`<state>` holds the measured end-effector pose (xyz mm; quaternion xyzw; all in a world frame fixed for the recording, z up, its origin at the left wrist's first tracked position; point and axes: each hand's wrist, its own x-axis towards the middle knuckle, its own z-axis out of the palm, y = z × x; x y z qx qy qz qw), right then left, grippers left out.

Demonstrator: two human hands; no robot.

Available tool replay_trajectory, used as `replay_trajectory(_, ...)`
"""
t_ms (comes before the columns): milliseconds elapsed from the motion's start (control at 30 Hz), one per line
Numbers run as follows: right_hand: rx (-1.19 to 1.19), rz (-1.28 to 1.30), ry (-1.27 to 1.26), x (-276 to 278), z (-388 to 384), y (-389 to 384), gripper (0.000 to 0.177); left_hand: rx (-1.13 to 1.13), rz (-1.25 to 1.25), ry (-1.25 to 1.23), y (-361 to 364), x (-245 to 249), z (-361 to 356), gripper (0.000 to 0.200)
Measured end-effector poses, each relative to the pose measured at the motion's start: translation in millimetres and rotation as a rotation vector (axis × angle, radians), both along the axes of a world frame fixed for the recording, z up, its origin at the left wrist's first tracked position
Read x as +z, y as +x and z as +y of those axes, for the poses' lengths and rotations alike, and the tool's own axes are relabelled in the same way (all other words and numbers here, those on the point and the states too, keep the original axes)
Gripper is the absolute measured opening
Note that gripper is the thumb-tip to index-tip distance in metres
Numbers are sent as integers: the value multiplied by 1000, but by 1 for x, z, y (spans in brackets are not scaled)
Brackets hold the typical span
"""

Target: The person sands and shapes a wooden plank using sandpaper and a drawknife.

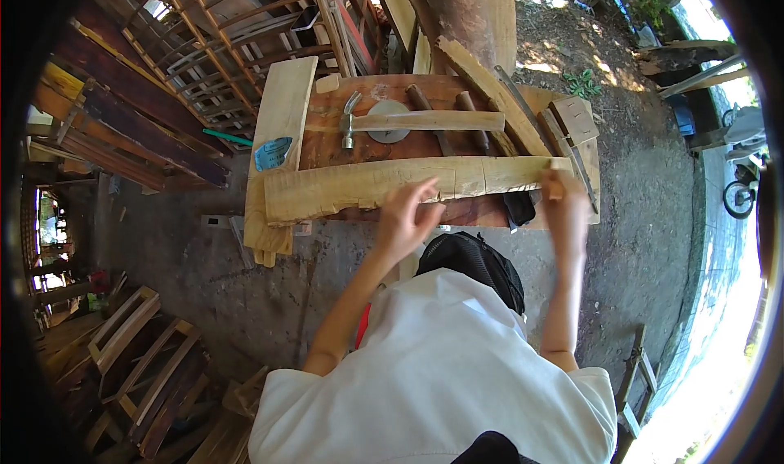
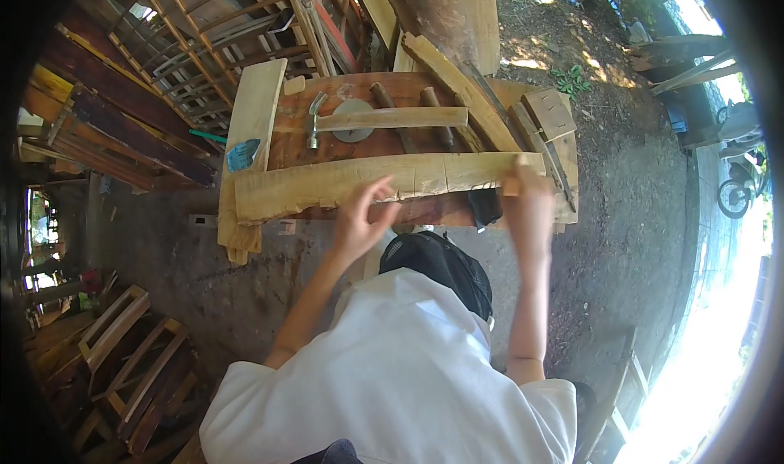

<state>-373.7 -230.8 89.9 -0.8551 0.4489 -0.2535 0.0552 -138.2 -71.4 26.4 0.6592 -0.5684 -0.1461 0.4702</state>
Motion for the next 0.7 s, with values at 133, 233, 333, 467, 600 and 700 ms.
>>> replay_trajectory(133,454,-49,85,-9,50,77,35,-102,-94,120,-27,3,-21,65)
replay_trajectory(233,541,-73,61,-15,70,111,45,19,-132,-82,-20,-13,-23,49)
replay_trajectory(333,695,-266,554,0,65,117,33,144,-153,22,0,-21,-3,34)
replay_trajectory(467,649,-244,273,-3,43,105,39,483,359,64,44,-28,46,23)
replay_trajectory(600,404,-163,108,-50,-8,70,37,788,140,-143,117,-9,122,15)
replay_trajectory(700,206,-125,58,-75,-20,51,27,950,-29,-62,155,-1,167,15)
